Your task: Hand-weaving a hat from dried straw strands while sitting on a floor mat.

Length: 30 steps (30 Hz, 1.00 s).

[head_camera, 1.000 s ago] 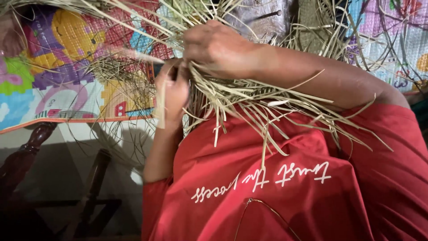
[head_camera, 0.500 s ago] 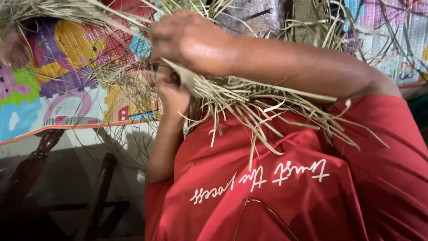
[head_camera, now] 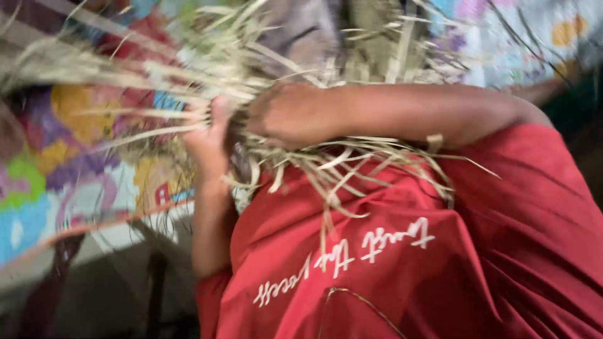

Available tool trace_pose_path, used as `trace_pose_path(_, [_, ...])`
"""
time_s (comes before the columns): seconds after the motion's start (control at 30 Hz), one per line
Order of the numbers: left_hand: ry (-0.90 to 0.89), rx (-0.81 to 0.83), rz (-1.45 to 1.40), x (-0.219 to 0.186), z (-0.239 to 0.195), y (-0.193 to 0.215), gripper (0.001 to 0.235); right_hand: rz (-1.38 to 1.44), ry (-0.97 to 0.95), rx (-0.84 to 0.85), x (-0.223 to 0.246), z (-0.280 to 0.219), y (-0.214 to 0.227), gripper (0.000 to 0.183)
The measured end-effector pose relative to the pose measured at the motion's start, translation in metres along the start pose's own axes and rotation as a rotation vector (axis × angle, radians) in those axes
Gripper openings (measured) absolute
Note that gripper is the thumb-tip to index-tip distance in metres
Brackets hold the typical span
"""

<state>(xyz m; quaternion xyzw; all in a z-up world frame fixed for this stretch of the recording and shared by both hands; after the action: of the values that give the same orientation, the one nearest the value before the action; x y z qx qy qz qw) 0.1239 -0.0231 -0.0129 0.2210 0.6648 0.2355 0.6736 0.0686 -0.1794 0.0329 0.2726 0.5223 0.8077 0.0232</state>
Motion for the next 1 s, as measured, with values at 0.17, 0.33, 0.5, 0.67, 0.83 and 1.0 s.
trace_pose_path(0.17, [0.354, 0.015, -0.056, 0.038, 0.013, -0.013, 0.035, 0.117, 0.015, -0.01, 0.009, -0.034, 0.015, 0.018])
trace_pose_path(0.33, [0.389, 0.054, -0.158, 0.026, 0.009, -0.013, 0.029, 0.342, -0.162, -0.041, 0.017, -0.103, 0.059, 0.015])
trace_pose_path(0.5, [0.423, -0.076, -0.295, 0.024, 0.005, -0.019, 0.042, 0.5, -0.372, -0.172, 0.038, -0.2, 0.096, 0.021])
trace_pose_path(0.67, [0.263, -0.215, -0.212, 0.093, -0.018, -0.031, 0.041, 0.278, -1.098, -0.248, -0.03, -0.366, 0.032, 0.023])
trace_pose_path(0.83, [0.222, 0.146, -0.365, 0.065, -0.079, -0.012, 0.035, -0.482, -0.756, -0.078, -0.066, -0.445, 0.014, 0.036])
trace_pose_path(1.0, [0.432, -0.048, -0.253, 0.229, -0.117, 0.012, 0.026, 0.615, -1.413, -0.964, -0.048, -0.412, -0.009, 0.012])
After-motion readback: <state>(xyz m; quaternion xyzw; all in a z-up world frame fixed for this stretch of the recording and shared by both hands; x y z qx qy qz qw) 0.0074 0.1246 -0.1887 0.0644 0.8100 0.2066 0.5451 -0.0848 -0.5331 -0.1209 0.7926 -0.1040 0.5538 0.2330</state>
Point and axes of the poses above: each hand's wrist, its own z-axis towards the middle knuckle, its own y-axis out of the back of the hand, x = y × z, the point moved 9 cm from there along z, towards the middle knuckle, and after that the axes turned 12 degrees about y, right-handed, at the moved point
